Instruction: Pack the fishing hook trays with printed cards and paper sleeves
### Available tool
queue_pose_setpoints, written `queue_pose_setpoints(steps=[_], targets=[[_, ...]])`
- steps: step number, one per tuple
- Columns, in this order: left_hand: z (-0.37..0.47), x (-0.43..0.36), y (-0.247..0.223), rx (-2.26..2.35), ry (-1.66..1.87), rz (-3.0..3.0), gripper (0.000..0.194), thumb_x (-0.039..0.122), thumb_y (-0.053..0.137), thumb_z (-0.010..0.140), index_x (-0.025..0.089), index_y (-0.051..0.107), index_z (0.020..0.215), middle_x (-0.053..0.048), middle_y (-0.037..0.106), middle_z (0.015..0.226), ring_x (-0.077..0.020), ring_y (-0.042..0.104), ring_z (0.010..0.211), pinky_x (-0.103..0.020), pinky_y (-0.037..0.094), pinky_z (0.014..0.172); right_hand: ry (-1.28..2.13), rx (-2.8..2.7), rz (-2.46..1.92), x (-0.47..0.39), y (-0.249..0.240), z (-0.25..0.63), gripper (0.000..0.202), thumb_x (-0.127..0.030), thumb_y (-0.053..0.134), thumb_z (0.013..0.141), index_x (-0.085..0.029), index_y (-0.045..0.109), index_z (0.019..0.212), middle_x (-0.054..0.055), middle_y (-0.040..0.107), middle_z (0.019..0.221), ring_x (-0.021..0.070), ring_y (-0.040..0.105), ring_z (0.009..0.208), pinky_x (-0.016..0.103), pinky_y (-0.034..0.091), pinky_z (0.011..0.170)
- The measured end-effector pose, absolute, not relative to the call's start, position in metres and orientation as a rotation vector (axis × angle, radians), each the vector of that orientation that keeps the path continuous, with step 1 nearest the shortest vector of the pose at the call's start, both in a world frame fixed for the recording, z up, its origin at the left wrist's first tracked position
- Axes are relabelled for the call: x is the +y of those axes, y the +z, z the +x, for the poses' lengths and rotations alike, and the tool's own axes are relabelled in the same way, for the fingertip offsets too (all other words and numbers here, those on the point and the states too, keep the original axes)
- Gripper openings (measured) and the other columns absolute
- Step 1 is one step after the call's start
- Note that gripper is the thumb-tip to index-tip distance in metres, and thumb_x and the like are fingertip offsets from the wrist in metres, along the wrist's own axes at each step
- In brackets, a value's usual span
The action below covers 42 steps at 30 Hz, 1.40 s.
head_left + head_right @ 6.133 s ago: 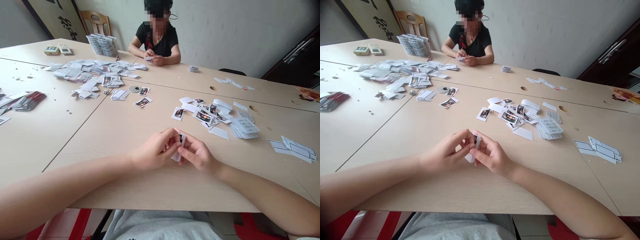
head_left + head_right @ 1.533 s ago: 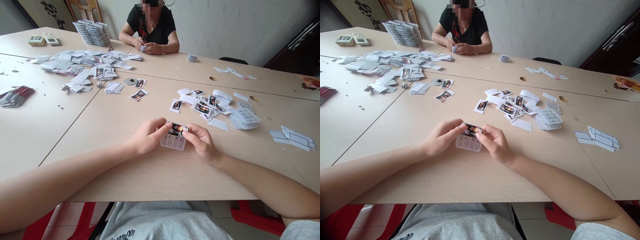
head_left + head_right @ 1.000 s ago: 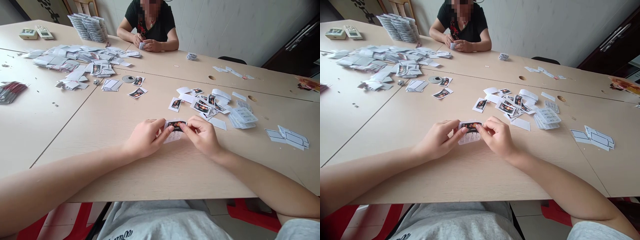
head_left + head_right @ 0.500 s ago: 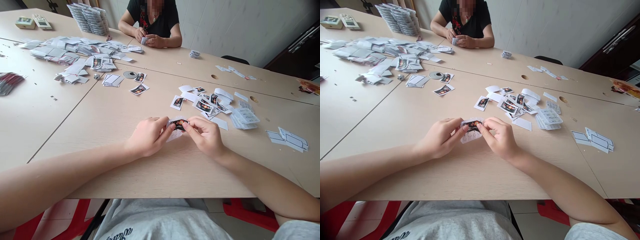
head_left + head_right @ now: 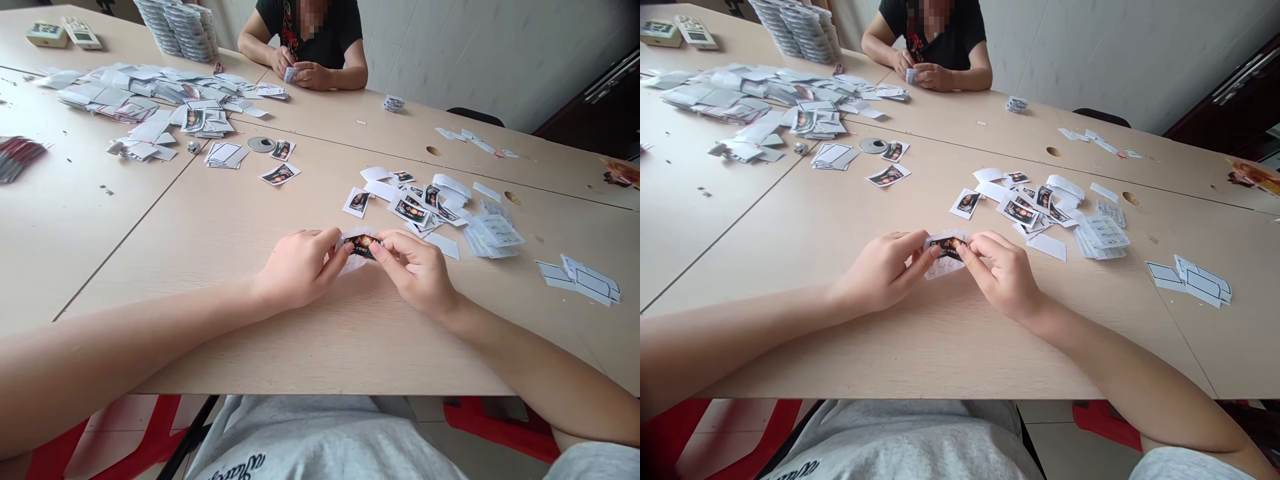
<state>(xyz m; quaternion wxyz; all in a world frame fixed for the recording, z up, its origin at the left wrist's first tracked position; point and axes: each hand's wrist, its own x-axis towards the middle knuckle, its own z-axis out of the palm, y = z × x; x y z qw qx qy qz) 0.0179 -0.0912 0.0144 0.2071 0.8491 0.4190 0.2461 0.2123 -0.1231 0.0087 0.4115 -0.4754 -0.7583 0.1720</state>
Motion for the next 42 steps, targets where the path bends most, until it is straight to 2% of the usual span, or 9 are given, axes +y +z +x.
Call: queue_pose_setpoints(steps=[13,19,24,27,32,35,37,39,42], targets=[[0.0192,-0.0887,0.0143,1.181,0.695,2.241,0.035,0.038,0.039,0.091,0.02,0.029,0.063,0.005,0.034,0.049,-0.01,0.027,0.045,-0.025,0.02,0.05,0.444,-1.922,-1.205,-0.1258,0.0132,0.2149,0.021,-0.027,0.053,0.09,-0.019,0.055,0.07,0.005,0.067,0.092,0.0151,0.06,0.08,0.028,0.045,0.069],[0.0188,-0.0879,0.0139,1.163,0.706,2.254,0.035,0.037,0.039,0.092,0.02,0.03,0.063,0.005,0.034,0.051,-0.0097,0.028,0.046,-0.026,0.021,0.049,0.531,-1.905,-1.205,-0.1274,0.015,0.2161,0.015,-0.028,0.052,0.09,-0.021,0.06,0.08,0.005,0.066,0.088,0.0165,0.061,0.081,0.03,0.046,0.07],[0.018,-0.0868,0.0137,1.114,0.732,2.224,0.036,0.038,0.039,0.093,0.019,0.032,0.063,0.005,0.036,0.052,-0.009,0.03,0.048,-0.025,0.023,0.049,0.373,-1.902,-1.193,-0.1222,0.0156,0.2197,0.025,-0.028,0.055,0.088,-0.02,0.052,0.064,0.005,0.056,0.084,0.0163,0.056,0.085,0.03,0.045,0.073],[0.0177,-0.0864,0.0139,1.071,0.734,2.165,0.036,0.039,0.038,0.094,0.018,0.034,0.064,0.005,0.037,0.053,-0.0086,0.031,0.049,-0.024,0.024,0.049,0.309,-1.882,-1.227,-0.1195,0.0158,0.2214,0.025,-0.029,0.055,0.088,-0.02,0.053,0.065,0.005,0.05,0.085,0.0161,0.053,0.084,0.032,0.045,0.072],[0.0172,-0.0866,0.0129,0.991,0.742,2.104,0.036,0.039,0.038,0.095,0.017,0.038,0.066,0.004,0.04,0.057,-0.0084,0.035,0.052,-0.023,0.028,0.052,0.34,-1.866,-1.213,-0.1192,0.017,0.2208,0.024,-0.029,0.054,0.088,-0.02,0.055,0.066,0.008,0.057,0.098,0.018,0.056,0.092,0.031,0.045,0.072],[0.0168,-0.0867,0.0115,0.97,0.737,2.09,0.037,0.04,0.037,0.095,0.017,0.04,0.066,0.003,0.042,0.058,-0.0086,0.037,0.054,-0.024,0.028,0.052,0.378,-1.868,-1.241,-0.1201,0.0178,0.2198,0.028,-0.03,0.052,0.09,-0.019,0.054,0.064,0.003,0.058,0.076,0.0138,0.054,0.072,0.028,0.041,0.062],[0.0165,-0.0866,0.0106,0.966,0.732,2.08,0.037,0.041,0.037,0.095,0.017,0.042,0.067,0.003,0.043,0.059,-0.0088,0.038,0.055,-0.024,0.028,0.053,0.366,-1.867,-1.284,-0.1206,0.0178,0.2195,0.03,-0.031,0.052,0.09,-0.019,0.052,0.063,-0.002,0.045,0.058,0.01,0.042,0.056,0.026,0.034,0.054],[0.0162,-0.0864,0.0101,0.961,0.727,2.075,0.037,0.041,0.037,0.095,0.017,0.043,0.068,0.003,0.045,0.06,-0.0091,0.04,0.056,-0.024,0.029,0.053,0.342,-1.864,-1.307,-0.121,0.0175,0.2195,0.032,-0.032,0.053,0.09,-0.018,0.051,0.061,-0.004,0.034,0.052,0.0083,0.032,0.05,0.025,0.029,0.049],[0.0156,-0.0863,0.0099,0.953,0.719,2.074,0.038,0.042,0.037,0.095,0.017,0.043,0.068,0.002,0.045,0.061,-0.0092,0.04,0.056,-0.024,0.029,0.054,0.321,-1.868,-1.299,-0.1211,0.0168,0.2198,0.033,-0.032,0.053,0.089,-0.018,0.047,0.06,-0.005,0.032,0.051,0.0074,0.029,0.049,0.024,0.026,0.048]])
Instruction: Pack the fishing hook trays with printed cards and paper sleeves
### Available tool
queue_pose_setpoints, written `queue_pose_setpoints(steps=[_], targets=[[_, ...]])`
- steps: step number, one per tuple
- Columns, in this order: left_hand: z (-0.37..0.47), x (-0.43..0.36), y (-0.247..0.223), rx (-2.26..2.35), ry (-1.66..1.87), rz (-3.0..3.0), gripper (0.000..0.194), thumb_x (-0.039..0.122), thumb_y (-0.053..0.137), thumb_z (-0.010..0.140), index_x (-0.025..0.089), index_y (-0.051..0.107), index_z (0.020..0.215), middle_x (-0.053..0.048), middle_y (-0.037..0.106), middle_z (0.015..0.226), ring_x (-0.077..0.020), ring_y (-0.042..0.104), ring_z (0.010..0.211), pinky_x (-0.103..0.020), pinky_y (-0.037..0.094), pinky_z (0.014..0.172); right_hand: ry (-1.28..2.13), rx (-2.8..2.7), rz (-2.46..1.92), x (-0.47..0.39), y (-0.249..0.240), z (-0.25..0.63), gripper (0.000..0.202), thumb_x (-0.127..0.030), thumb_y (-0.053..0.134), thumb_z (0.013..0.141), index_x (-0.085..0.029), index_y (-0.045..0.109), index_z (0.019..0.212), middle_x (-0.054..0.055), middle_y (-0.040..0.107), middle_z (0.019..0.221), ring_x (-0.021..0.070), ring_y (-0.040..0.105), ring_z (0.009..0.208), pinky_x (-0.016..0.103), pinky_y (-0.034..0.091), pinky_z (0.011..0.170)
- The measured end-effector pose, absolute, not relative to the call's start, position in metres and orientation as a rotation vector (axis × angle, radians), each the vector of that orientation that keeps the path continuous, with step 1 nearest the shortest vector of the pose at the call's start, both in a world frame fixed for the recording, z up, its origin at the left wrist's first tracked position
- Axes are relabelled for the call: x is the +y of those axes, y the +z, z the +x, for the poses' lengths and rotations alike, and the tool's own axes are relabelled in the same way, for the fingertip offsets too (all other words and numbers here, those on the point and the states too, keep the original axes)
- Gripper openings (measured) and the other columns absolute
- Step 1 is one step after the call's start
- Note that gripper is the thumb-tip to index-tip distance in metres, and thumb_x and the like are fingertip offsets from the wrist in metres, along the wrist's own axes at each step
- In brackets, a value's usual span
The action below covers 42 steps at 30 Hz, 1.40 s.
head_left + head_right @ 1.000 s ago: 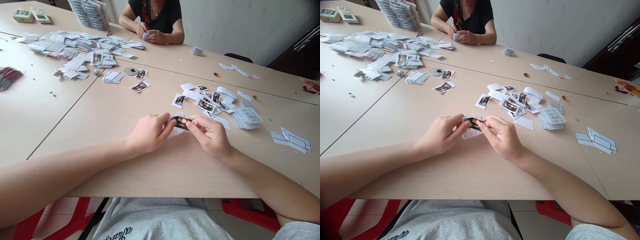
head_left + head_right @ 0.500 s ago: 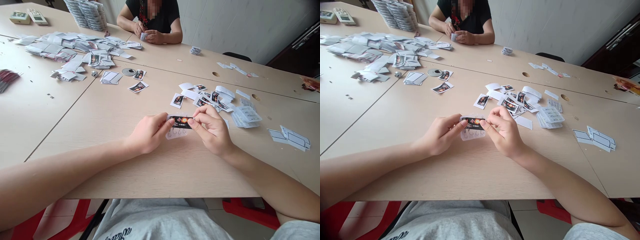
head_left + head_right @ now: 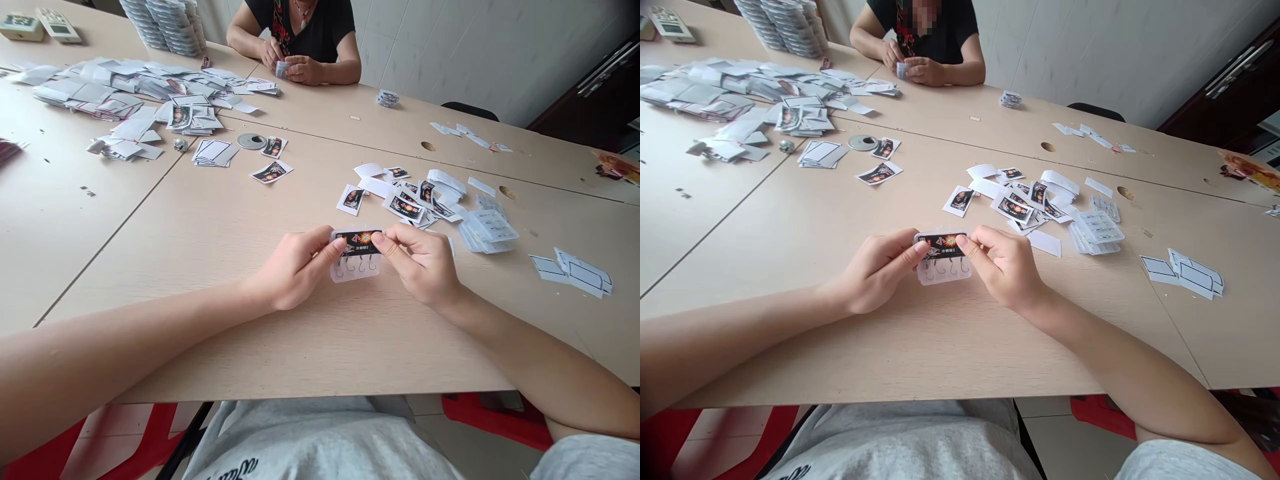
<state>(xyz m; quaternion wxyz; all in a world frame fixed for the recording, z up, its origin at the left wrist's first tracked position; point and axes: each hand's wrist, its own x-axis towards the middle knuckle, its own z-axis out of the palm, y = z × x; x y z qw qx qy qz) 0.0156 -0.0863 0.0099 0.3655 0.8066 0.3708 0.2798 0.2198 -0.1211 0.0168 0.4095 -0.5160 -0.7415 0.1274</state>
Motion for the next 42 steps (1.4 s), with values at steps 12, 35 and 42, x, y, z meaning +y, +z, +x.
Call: queue_pose_setpoints(steps=[12,35,42], targets=[[0.016,-0.086,0.01,0.927,0.716,2.056,0.038,0.042,0.037,0.095,0.017,0.039,0.067,0.003,0.041,0.059,-0.0088,0.037,0.055,-0.024,0.028,0.052,0.301,-1.88,-1.279,-0.121,0.016,0.22,0.034,-0.029,0.054,0.089,-0.017,0.043,0.059,-0.006,0.03,0.051,0.0059,0.026,0.048,0.022,0.023,0.046],[0.014,-0.086,0.008,0.814,0.732,1.968,0.037,0.044,0.038,0.094,0.016,0.043,0.07,0.003,0.04,0.062,-0.0094,0.035,0.058,-0.024,0.029,0.055,0.442,-1.775,-1.301,-0.121,0.018,0.216,0.042,-0.033,0.057,0.087,-0.017,0.037,0.054,-0.005,0.033,0.052,0.0064,0.029,0.051,0.024,0.025,0.05],[0.014,-0.084,0.009,0.582,0.646,1.665,0.031,0.041,0.039,0.095,0.014,0.053,0.088,-0.003,0.054,0.081,-0.0137,0.048,0.075,-0.026,0.039,0.068,1.078,-1.654,-1.182,-0.116,0.014,0.226,0.042,-0.046,0.057,0.085,-0.017,0.045,0.057,-0.004,0.037,0.054,0.008,0.035,0.052,0.024,0.027,0.05]])
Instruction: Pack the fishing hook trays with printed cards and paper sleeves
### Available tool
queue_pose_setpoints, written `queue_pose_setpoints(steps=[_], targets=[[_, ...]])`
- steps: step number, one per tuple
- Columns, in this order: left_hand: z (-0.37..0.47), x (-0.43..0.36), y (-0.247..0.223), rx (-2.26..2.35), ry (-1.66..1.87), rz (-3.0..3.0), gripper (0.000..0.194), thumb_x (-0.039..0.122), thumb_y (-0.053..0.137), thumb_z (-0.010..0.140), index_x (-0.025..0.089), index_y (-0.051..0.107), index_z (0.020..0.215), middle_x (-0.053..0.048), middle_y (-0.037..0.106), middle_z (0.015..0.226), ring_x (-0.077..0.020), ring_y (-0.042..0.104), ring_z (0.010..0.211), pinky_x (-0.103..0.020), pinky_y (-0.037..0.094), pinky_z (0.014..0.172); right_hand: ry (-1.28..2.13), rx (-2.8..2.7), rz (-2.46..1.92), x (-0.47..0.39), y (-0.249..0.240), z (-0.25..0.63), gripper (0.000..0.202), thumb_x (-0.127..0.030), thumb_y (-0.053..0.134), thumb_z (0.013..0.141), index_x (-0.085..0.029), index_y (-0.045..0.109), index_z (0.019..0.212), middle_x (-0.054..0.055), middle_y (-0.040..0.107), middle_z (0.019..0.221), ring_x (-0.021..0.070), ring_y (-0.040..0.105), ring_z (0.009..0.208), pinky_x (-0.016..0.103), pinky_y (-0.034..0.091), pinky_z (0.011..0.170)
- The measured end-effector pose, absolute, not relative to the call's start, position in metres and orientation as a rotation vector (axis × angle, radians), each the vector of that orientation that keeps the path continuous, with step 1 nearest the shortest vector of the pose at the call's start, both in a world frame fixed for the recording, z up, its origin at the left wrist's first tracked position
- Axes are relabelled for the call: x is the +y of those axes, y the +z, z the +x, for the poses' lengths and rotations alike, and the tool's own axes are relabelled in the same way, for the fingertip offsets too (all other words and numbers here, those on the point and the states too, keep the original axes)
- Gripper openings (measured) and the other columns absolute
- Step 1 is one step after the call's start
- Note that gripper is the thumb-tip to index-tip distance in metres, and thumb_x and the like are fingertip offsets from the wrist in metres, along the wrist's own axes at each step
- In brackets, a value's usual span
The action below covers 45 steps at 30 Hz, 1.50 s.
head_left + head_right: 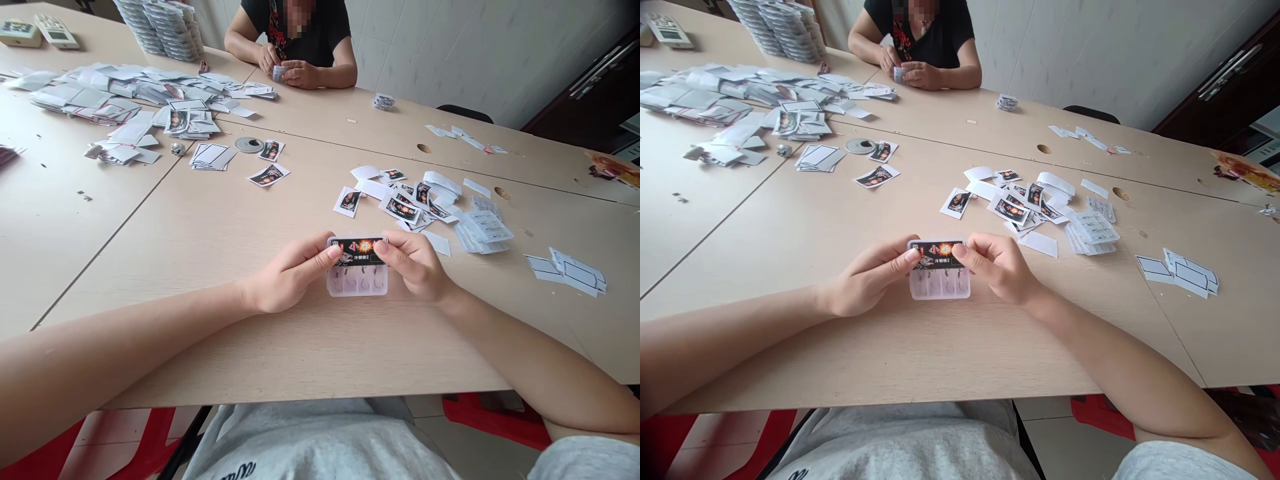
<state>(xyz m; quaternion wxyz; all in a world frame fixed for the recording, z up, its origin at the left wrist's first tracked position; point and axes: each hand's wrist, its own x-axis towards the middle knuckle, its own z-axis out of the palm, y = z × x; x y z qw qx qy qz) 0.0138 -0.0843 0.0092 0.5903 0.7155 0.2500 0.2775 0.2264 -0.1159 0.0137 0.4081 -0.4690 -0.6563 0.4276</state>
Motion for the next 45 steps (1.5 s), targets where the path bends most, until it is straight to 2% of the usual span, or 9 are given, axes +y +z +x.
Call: queue_pose_setpoints(steps=[3,6,11,22,31,38,41,43,45], targets=[[0.014,-0.085,0.013,0.501,0.586,1.514,0.027,0.037,0.041,0.094,0.013,0.054,0.088,-0.004,0.057,0.085,-0.0142,0.05,0.078,-0.025,0.04,0.071,1.318,-1.627,-1.1,-0.121,0.013,0.226,0.038,-0.048,0.051,0.089,-0.016,0.059,0.069,-0.002,0.046,0.057,0.009,0.041,0.054,0.023,0.031,0.049],[0.015,-0.085,0.015,0.473,0.542,1.399,0.025,0.034,0.043,0.094,0.013,0.054,0.085,-0.004,0.058,0.082,-0.0143,0.052,0.077,-0.024,0.041,0.071,1.39,-1.565,-1.085,-0.129,0.013,0.223,0.037,-0.048,0.051,0.088,-0.016,0.064,0.075,-0.001,0.05,0.059,0.0088,0.043,0.052,0.022,0.033,0.047],[0.016,-0.085,0.011,0.44,0.517,1.323,0.026,0.034,0.045,0.093,0.011,0.057,0.087,-0.004,0.06,0.081,-0.0144,0.054,0.075,-0.025,0.042,0.07,1.4,-1.53,-1.017,-0.14,0.012,0.218,0.039,-0.044,0.052,0.089,-0.016,0.059,0.064,0.0,0.052,0.058,0.0079,0.046,0.051,0.021,0.036,0.047],[0.017,-0.086,0.009,0.616,0.494,1.5,0.037,0.047,0.042,0.092,0.013,0.054,0.092,-0.005,0.061,0.085,-0.0147,0.056,0.074,-0.026,0.043,0.065,1.348,-1.563,-1.051,-0.146,0.012,0.21,0.038,-0.044,0.051,0.089,-0.016,0.058,0.064,0.001,0.053,0.058,0.0094,0.048,0.053,0.023,0.039,0.05],[0.016,-0.086,0.008,0.667,0.514,1.667,0.037,0.047,0.041,0.092,0.013,0.055,0.09,-0.001,0.056,0.077,-0.0117,0.051,0.068,-0.024,0.042,0.061,1.338,-1.569,-1.285,-0.144,0.006,0.211,0.049,-0.052,0.058,0.082,-0.016,0.046,0.051,-0.002,0.043,0.049,0.008,0.039,0.048,0.023,0.029,0.046],[0.017,-0.084,0.006,0.651,0.502,1.72,0.038,0.047,0.035,0.094,0.013,0.053,0.092,-0.005,0.06,0.084,-0.0152,0.057,0.077,-0.028,0.046,0.068,1.489,-1.437,-1.254,-0.146,0.006,0.211,0.05,-0.055,0.045,0.088,-0.014,0.056,0.061,0.001,0.052,0.055,0.0097,0.047,0.052,0.022,0.034,0.048],[0.017,-0.085,0.005,0.666,0.545,1.682,0.036,0.047,0.038,0.094,0.015,0.051,0.102,-0.006,0.062,0.091,-0.0157,0.059,0.081,-0.028,0.047,0.07,1.505,-1.43,-1.309,-0.145,0.007,0.21,0.053,-0.057,0.045,0.086,-0.014,0.057,0.058,0.002,0.054,0.053,0.0098,0.046,0.05,0.023,0.034,0.047],[0.018,-0.087,0.004,0.672,0.586,1.612,0.034,0.045,0.04,0.093,0.017,0.044,0.113,-0.006,0.063,0.092,-0.0145,0.059,0.077,-0.027,0.047,0.066,1.532,-1.444,-1.35,-0.144,0.008,0.21,0.056,-0.058,0.047,0.085,-0.014,0.056,0.052,0.003,0.052,0.049,0.0093,0.045,0.046,0.023,0.032,0.045],[0.018,-0.088,0.003,0.64,0.607,1.555,0.032,0.043,0.042,0.093,0.019,0.038,0.113,-0.005,0.064,0.089,-0.0129,0.059,0.07,-0.026,0.046,0.061,1.562,-1.465,-1.371,-0.143,0.008,0.21,0.057,-0.058,0.049,0.083,-0.014,0.054,0.046,0.003,0.05,0.044,0.0091,0.044,0.044,0.023,0.031,0.044]])
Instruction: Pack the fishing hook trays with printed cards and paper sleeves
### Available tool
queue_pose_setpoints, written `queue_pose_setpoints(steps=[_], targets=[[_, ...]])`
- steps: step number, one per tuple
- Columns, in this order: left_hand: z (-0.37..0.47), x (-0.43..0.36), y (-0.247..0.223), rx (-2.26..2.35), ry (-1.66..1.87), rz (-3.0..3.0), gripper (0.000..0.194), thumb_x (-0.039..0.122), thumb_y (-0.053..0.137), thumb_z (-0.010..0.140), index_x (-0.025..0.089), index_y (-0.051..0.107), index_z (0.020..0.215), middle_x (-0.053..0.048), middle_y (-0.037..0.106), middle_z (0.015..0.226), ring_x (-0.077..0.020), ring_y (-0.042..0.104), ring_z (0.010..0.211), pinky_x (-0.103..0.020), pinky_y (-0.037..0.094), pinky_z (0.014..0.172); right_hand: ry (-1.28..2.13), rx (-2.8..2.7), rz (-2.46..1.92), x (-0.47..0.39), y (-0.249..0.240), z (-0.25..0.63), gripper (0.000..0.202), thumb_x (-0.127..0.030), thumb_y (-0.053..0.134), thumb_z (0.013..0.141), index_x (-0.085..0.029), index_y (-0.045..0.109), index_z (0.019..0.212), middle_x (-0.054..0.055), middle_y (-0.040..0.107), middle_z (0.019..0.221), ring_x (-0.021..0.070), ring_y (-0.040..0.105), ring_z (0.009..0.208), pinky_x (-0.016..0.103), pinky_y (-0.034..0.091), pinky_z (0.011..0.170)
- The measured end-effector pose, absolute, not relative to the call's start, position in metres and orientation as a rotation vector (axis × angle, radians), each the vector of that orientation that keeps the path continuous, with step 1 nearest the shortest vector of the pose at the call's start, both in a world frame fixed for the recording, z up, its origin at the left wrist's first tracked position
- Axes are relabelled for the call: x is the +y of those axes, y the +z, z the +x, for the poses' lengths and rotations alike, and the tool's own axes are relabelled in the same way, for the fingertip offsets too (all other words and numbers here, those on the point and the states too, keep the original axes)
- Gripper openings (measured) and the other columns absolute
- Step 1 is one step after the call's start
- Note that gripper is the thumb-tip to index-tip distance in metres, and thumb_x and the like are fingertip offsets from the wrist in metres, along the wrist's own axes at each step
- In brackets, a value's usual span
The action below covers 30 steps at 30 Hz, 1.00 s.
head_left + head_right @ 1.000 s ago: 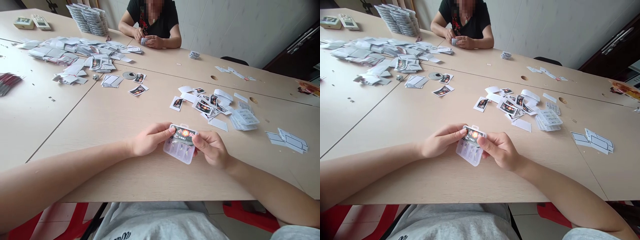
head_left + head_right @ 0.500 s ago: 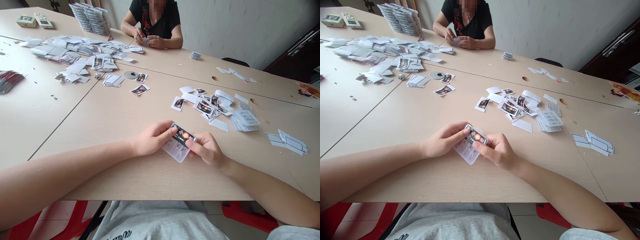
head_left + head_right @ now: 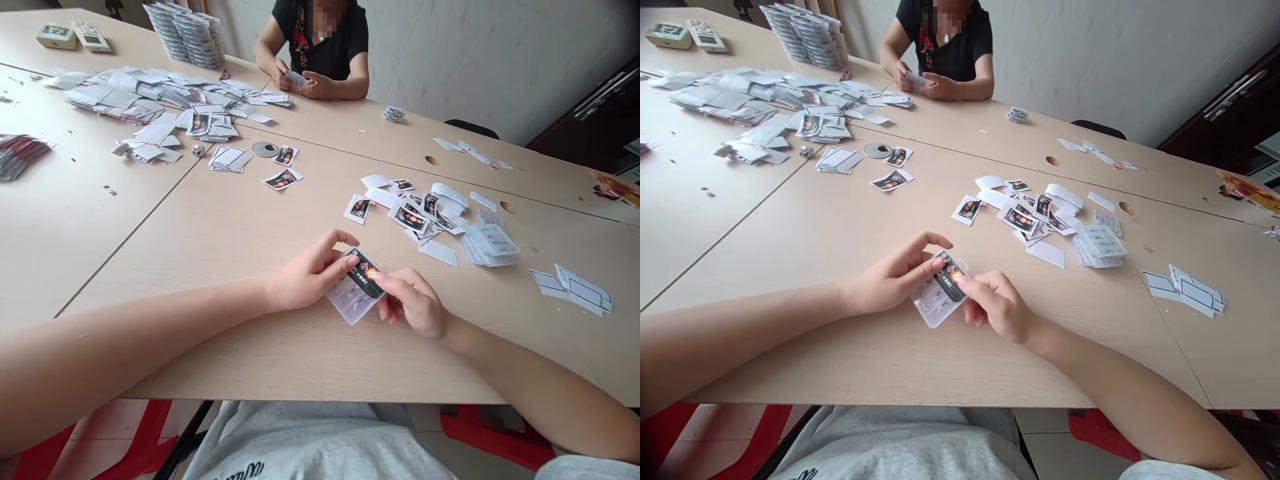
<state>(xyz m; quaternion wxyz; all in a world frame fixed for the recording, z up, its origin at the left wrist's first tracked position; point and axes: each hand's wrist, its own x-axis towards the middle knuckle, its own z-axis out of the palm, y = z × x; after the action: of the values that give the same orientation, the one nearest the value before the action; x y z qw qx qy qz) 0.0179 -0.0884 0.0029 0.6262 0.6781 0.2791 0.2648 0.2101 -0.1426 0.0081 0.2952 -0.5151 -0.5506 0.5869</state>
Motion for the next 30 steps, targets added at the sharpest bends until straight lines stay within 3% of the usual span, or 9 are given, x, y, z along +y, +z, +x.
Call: queue_pose_setpoints(steps=[4,11,14,20,30], targets=[[0.017,-0.091,0.002,0.469,0.576,1.564,0.025,0.042,0.043,0.093,0.018,0.037,0.098,-0.006,0.064,0.088,-0.0134,0.06,0.071,-0.025,0.046,0.06,1.652,-1.475,-1.372,-0.141,0.007,0.21,0.055,-0.056,0.048,0.084,-0.015,0.052,0.047,0.002,0.05,0.045,0.01,0.045,0.044,0.024,0.031,0.045],[0.013,-0.093,0.004,0.456,0.543,1.88,0.033,0.047,0.033,0.095,0.016,0.044,0.095,-0.004,0.059,0.082,-0.013,0.053,0.071,-0.027,0.044,0.063,1.743,-1.521,-1.164,-0.142,0.004,0.207,0.049,-0.052,0.048,0.087,-0.017,0.036,0.054,-0.004,0.034,0.052,0.0069,0.029,0.049,0.024,0.022,0.047],[0.012,-0.093,0.006,0.464,0.536,1.915,0.038,0.047,0.026,0.096,0.016,0.047,0.094,-0.006,0.059,0.087,-0.0135,0.053,0.074,-0.027,0.043,0.065,1.716,-1.507,-1.185,-0.141,0.004,0.203,0.048,-0.054,0.048,0.087,-0.017,0.038,0.057,-0.004,0.033,0.054,0.007,0.029,0.051,0.024,0.021,0.048],[0.014,-0.093,0.007,0.534,0.521,1.852,0.044,0.054,0.024,0.095,0.017,0.047,0.101,0.0,0.054,0.071,-0.0117,0.047,0.061,-0.025,0.039,0.056,1.538,-1.618,-1.361,-0.135,0.003,0.195,0.051,-0.06,0.054,0.08,-0.016,0.045,0.056,-0.004,0.035,0.053,0.0072,0.031,0.05,0.024,0.022,0.048],[0.019,-0.089,0.007,0.554,0.406,1.565,0.035,0.051,0.039,0.092,0.02,0.044,0.106,0.003,0.052,0.063,-0.0103,0.044,0.053,-0.023,0.034,0.048,1.586,-1.783,-1.313,-0.129,0.006,0.198,0.048,-0.059,0.049,0.083,-0.015,0.057,0.068,-0.002,0.047,0.056,0.0088,0.04,0.053,0.023,0.03,0.05]])
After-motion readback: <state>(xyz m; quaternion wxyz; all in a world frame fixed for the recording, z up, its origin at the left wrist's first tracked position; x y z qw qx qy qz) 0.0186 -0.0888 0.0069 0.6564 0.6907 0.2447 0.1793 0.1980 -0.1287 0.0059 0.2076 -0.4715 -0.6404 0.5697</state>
